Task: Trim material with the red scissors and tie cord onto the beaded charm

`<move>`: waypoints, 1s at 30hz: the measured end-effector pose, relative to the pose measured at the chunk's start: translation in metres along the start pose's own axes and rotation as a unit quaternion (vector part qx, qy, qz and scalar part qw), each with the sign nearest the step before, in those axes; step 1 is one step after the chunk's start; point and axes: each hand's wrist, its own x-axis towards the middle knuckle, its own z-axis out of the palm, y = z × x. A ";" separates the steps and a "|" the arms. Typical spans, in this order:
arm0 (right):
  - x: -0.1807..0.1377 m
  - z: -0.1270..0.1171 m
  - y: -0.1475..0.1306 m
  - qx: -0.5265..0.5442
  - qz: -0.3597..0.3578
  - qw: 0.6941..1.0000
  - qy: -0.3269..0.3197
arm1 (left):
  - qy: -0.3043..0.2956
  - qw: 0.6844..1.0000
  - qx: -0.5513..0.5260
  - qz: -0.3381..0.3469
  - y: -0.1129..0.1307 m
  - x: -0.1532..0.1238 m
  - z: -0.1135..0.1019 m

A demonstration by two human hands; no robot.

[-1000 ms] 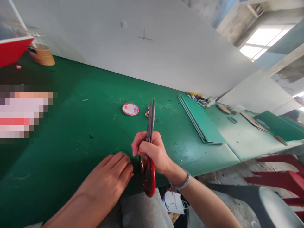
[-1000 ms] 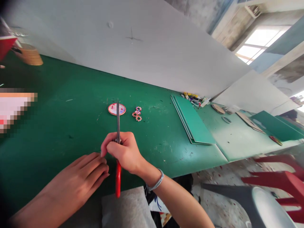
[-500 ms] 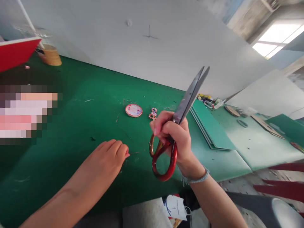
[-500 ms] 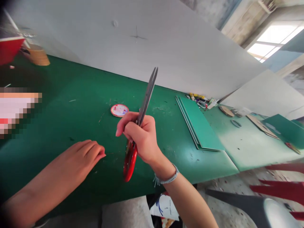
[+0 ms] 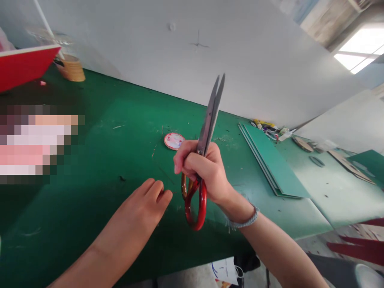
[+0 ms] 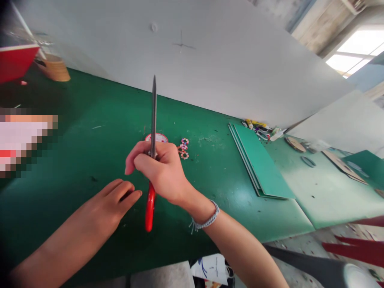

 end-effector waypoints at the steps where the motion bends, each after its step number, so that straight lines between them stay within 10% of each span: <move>1: 0.001 0.000 0.000 0.000 0.003 1.000 -0.003 | -0.003 1.000 -0.006 -0.008 0.000 0.000 0.001; 16: 0.007 0.008 0.043 0.047 0.018 0.997 -0.058 | -0.013 0.986 0.160 0.053 0.005 0.005 -0.009; 30: 0.001 -0.018 0.011 0.092 -0.044 0.995 0.015 | 0.020 0.980 0.194 0.024 0.006 -0.001 0.003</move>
